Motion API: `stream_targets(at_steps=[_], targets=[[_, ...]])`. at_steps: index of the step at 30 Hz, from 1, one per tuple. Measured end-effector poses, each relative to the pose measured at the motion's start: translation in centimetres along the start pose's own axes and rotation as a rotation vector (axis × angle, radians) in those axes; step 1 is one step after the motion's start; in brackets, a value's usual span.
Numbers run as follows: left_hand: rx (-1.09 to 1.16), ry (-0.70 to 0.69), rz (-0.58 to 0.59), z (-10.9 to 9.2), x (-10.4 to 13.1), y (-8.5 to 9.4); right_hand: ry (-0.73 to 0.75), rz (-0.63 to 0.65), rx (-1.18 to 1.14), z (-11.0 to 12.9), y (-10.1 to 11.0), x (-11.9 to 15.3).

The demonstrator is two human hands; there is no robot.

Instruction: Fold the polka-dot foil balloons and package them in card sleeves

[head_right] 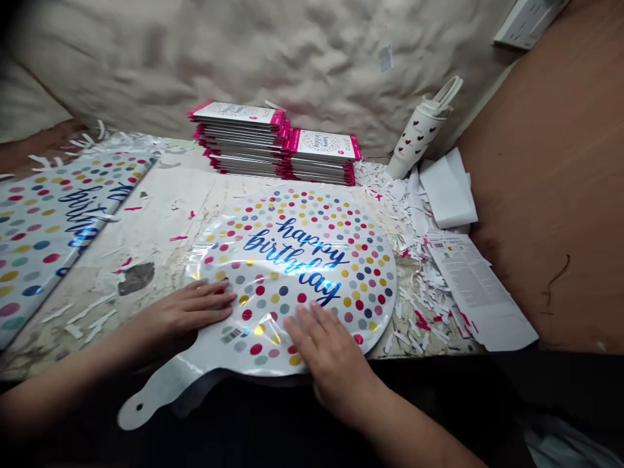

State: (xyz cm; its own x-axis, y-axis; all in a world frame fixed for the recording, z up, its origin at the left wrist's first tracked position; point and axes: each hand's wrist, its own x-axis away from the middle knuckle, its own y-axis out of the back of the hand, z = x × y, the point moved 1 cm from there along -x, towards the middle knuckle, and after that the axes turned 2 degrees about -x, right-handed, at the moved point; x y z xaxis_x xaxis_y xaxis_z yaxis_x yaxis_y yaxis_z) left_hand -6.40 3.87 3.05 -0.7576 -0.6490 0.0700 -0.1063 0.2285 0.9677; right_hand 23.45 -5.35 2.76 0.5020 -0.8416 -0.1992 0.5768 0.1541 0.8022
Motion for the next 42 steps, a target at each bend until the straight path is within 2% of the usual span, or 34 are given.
stream_targets(at_steps=[2,4,6,8,11,13,15,17,20,22,23,24,26,27,29,31,33,35,36,38,40,42], targets=[[0.056,-0.051,0.054,0.3,-0.2,-1.5,-0.12,0.006,0.216,-1.9,0.2,1.3],[0.097,-0.058,0.001,0.7,-0.1,-2.4,-0.354,-0.066,0.374,-4.9,1.3,2.6],[0.11,-0.079,-0.023,0.9,0.0,-2.6,-0.512,-0.115,0.466,-8.0,2.9,3.8],[0.103,-0.125,0.015,1.2,0.0,-2.0,-0.508,-0.091,0.458,-10.4,4.4,4.5],[0.1,-0.102,0.072,2.2,-0.3,-0.7,-0.38,0.045,0.222,-12.3,6.4,4.5],[0.125,-0.027,0.099,3.5,-0.7,0.1,-0.394,0.135,-0.012,-13.0,7.8,3.9],[0.218,0.057,0.146,5.1,-1.8,1.0,-0.506,0.165,-0.222,-13.9,9.2,2.5],[0.296,0.259,0.135,6.8,-3.7,1.8,-0.681,0.081,-0.363,-15.1,10.4,0.5],[0.22,0.645,-0.015,8.9,-7.1,3.1,-0.877,-0.114,-0.406,-17.1,10.9,-2.9],[0.117,0.759,-0.096,9.0,-8.8,3.7,-0.918,-0.177,-0.357,-18.0,10.5,-4.7],[0.077,0.773,-0.14,8.6,-9.3,3.7,-0.923,-0.192,-0.322,-18.4,10.2,-5.5],[0.027,0.763,-0.204,7.8,-9.5,3.7,-0.932,-0.213,-0.282,-18.7,9.9,-6.0],[-0.083,0.616,-0.317,5.7,-9.3,3.0,-0.949,-0.25,-0.192,-19.2,9.7,-6.7],[-0.129,0.499,-0.328,4.5,-9.0,2.4,-0.958,-0.265,-0.143,-19.5,9.8,-7.0],[-0.164,0.306,-0.212,2.5,-8.2,0.9,-0.987,-0.287,-0.04,-20.0,10.4,-7.4],[-0.152,0.276,-0.055,1.5,-7.3,-0.6,-1.039,-0.32,0.075,-20.0,11.0,-8.2],[-0.144,0.295,0.009,1.4,-6.7,-1.5,-1.051,-0.383,0.251,-18.5,10.9,-9.4],[-0.141,0.284,0.011,1.7,-6.4,-1.9,-0.92,-0.411,0.418,-15.3,9.2,-10.9],[-0.14,0.274,0.007,1.8,-6.4,-2.0,-0.788,-0.38,0.454,-13.2,7.7,-11.8],[-0.145,0.275,-0.008,2.0,-6.4,-2.1,-0.493,-0.142,0.355,-8.8,3.8,-13.0],[-0.154,0.285,-0.024,2.1,-6.4,-2.2,-0.257,0.146,0.257,-5.8,0.3,-13.2],[-0.158,0.293,-0.032,2.2,-6.4,-2.2,-0.223,0.282,0.213,-5.4,-1.1,-11.7]])
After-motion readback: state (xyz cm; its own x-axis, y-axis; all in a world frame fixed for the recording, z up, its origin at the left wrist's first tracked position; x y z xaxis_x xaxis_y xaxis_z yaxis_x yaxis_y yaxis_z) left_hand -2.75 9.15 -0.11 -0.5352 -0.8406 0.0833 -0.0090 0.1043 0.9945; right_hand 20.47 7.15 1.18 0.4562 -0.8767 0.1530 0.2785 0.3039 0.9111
